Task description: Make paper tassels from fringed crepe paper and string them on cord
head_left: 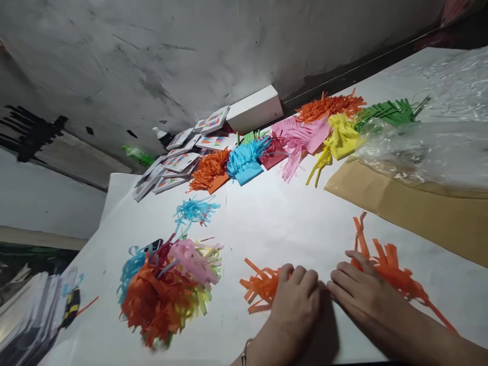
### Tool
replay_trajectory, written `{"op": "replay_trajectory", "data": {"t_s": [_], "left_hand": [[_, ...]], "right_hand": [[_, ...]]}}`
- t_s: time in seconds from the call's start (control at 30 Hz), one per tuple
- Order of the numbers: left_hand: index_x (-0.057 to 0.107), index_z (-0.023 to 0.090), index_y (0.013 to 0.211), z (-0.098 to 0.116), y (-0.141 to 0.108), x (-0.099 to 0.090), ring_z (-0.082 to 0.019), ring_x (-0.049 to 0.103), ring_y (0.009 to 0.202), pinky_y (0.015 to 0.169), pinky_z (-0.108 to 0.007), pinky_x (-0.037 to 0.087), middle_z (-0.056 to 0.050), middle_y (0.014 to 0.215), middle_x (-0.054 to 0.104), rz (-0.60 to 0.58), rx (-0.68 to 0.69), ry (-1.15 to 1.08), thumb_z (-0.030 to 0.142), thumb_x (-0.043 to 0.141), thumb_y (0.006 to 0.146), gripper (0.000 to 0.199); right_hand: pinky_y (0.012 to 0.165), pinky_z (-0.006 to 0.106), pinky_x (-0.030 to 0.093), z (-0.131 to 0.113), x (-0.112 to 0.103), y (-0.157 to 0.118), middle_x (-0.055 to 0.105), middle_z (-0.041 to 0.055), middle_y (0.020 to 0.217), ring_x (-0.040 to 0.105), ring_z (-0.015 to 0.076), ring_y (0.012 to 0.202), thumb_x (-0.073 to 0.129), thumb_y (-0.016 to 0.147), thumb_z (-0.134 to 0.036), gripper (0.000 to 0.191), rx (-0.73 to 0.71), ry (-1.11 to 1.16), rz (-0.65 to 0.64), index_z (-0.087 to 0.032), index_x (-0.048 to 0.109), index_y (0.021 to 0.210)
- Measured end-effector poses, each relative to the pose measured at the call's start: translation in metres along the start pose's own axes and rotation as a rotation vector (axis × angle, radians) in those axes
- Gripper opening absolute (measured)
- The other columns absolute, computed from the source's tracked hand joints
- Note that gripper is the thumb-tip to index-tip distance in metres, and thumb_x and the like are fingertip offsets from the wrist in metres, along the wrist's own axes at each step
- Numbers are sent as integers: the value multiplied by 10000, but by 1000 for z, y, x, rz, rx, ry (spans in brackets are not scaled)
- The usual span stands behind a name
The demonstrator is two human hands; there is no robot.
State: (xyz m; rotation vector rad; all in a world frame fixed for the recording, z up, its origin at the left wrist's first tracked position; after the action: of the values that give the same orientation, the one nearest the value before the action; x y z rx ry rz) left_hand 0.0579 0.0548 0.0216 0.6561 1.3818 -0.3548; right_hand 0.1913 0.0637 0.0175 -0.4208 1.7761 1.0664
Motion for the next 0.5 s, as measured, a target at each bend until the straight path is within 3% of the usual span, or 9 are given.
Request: {"op": "replay_trajectory", "data": {"t_s": [0.07,0.17,0.23,0.3,0.4,0.5], "left_hand": [[663,187,854,-7,-1,-5,-193,592,772,765,-363,424,-30,863,687,-30,-152,-262,88,586,930,146],[730,181,1008,-13,-7,-9,-201,627,853,778,-336,454,-76,953,718,-108,-462,-892,263,555,983,194],[759,148,956,-8,-10,-6,-156,579,710,668,-275,425,-58,802,692,-186,-660,-1312,446,643,938,320],[744,121,790,0,-9,-1,-95,471,557,567,-232,348,-13,638,623,-197,-808,-1643,559,799,782,441],[660,129,667,12,0,4,-53,404,459,493,-210,285,18,542,575,-163,-866,-1906,557,930,606,509],[623,145,673,22,8,4,-41,385,442,481,-198,292,41,522,538,-100,-803,-1933,534,923,650,491]], "right_hand": [[1123,588,260,0,-6,2,568,25,744,506,220,743,440,803,25,275,-28,1,41,-179,623,784],[1147,563,247,-1,-24,-1,671,54,891,574,238,897,400,920,20,327,-102,72,185,-139,686,940],[1158,549,231,-2,-36,-4,697,56,962,593,239,975,353,1004,-37,356,-109,183,238,-136,692,1052],[1142,525,251,0,-48,-5,682,35,898,607,207,929,317,1040,-69,380,-45,311,289,-159,686,1052],[1078,450,333,5,-62,-6,627,3,802,607,159,803,414,1015,-80,276,74,434,385,-188,665,974],[945,324,469,7,-64,-9,625,-6,811,621,132,758,507,982,-70,195,115,519,328,-203,650,984]]}}
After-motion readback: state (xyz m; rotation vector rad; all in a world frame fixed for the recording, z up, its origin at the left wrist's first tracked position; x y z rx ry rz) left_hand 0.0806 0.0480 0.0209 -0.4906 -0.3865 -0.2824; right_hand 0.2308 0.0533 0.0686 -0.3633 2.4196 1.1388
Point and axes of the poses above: each hand's wrist, its own y-axis towards the middle knuckle, its own x-axis out of the palm, z = x × y, the point moved 5 cm from there along y, towards the middle knuckle
